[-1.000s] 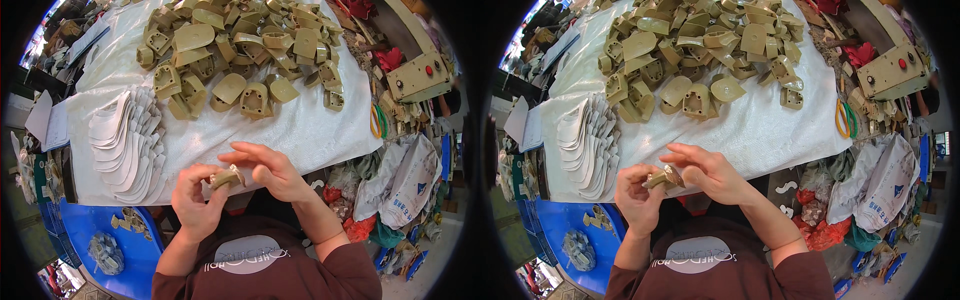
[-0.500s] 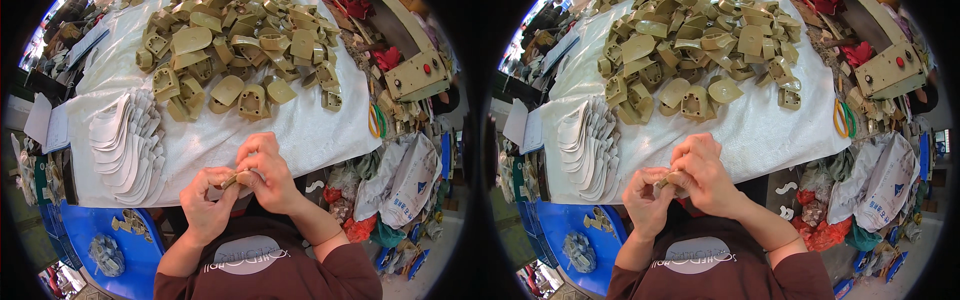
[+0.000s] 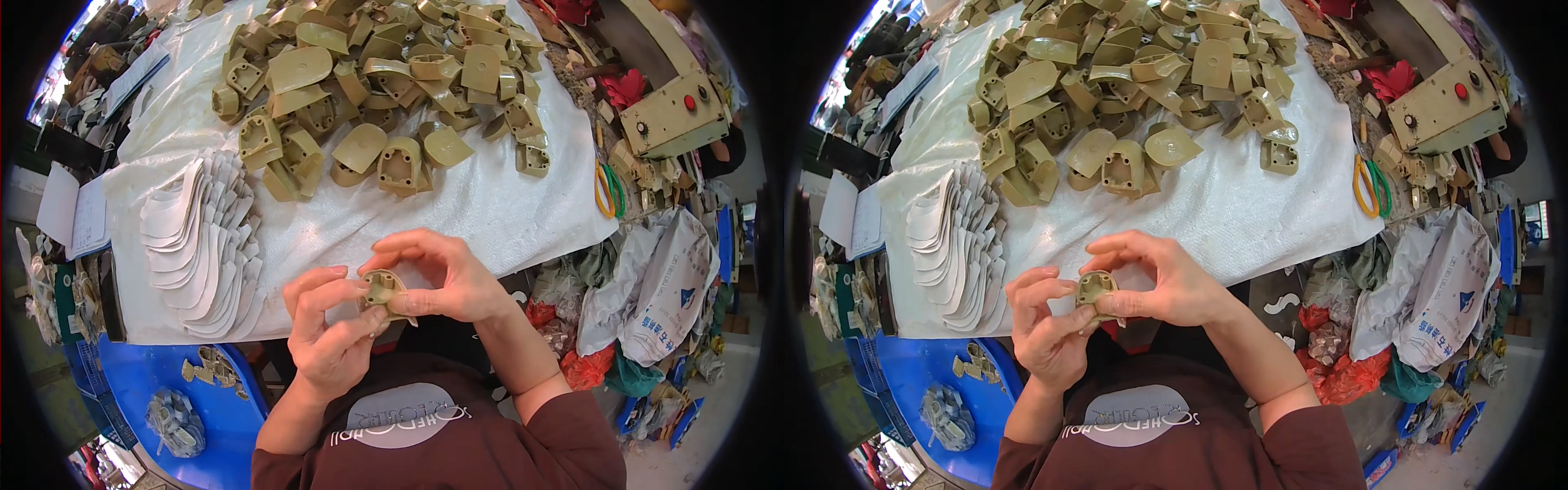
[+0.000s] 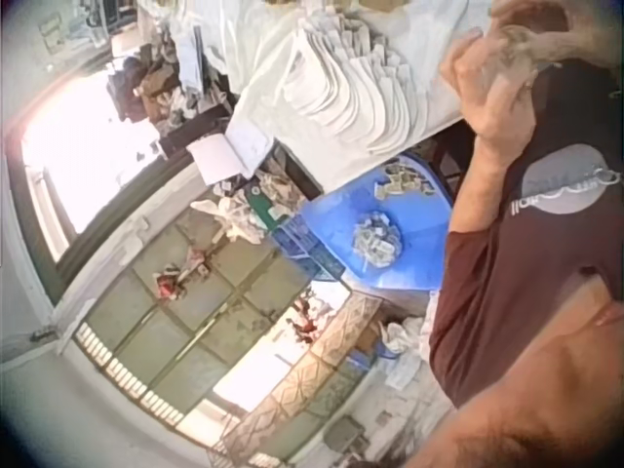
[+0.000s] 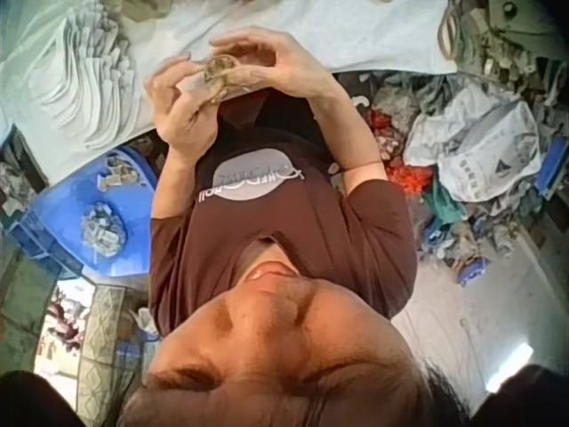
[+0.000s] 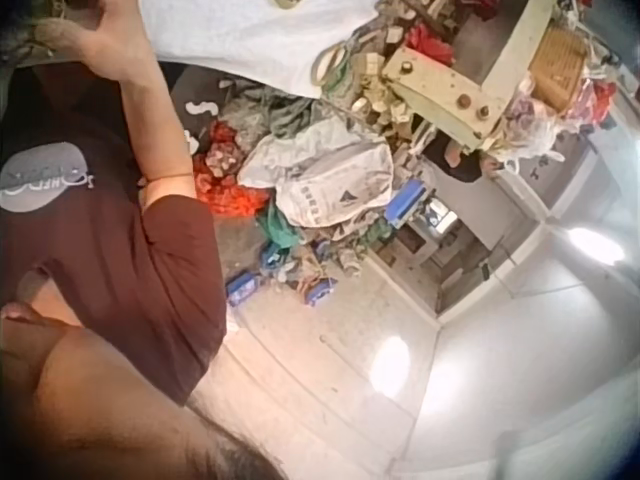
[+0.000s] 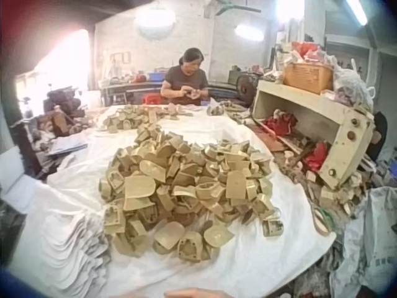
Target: The person repeatedly picks up beige plastic housings and white curved inserts from a table. They insert the white pieces into the beige housings, press them to fit, and place the assembled units onto a growing pile. The process is repetitive and involves handling the parts one at a time.
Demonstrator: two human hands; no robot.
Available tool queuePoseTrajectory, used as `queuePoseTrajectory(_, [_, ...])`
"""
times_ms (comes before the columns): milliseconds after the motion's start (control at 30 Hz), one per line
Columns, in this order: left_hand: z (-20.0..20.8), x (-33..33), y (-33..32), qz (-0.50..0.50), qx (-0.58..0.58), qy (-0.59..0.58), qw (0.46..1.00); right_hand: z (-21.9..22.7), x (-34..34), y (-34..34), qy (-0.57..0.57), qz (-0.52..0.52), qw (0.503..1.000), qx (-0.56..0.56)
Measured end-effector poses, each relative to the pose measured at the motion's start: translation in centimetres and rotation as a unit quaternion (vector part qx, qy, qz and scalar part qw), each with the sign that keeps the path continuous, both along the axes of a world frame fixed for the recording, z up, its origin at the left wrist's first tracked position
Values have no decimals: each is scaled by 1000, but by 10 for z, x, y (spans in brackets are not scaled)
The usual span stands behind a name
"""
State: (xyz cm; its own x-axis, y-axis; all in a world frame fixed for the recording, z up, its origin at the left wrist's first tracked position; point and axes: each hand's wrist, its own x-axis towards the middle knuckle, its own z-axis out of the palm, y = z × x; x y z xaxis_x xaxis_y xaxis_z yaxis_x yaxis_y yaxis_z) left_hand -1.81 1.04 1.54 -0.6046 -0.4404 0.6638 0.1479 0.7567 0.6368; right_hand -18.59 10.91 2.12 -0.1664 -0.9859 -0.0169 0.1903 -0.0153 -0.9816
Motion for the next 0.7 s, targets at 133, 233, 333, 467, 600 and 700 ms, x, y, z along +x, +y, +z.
queuePoseTrajectory(133, [0,5,-2,-64,106,30,992,-2,-2,-1,162,-57,971,-165])
queuePoseTrajectory(233, [-10,4,5,-139,416,-36,898,3,2,-3,220,-81,951,-202])
queuePoseTrajectory(333, [-2,0,5,-256,593,-66,761,-1,19,-4,200,-84,949,-227])
queuePoseTrajectory(467, [-10,2,13,-183,580,-27,794,-8,20,-8,268,-83,937,-208])
queuePoseTrajectory(600, [-5,1,18,-195,569,-10,798,-13,26,-10,60,-73,987,-133])
queuePoseTrajectory(700, [2,-9,28,-180,553,21,813,-6,27,-18,-91,2,995,-42])
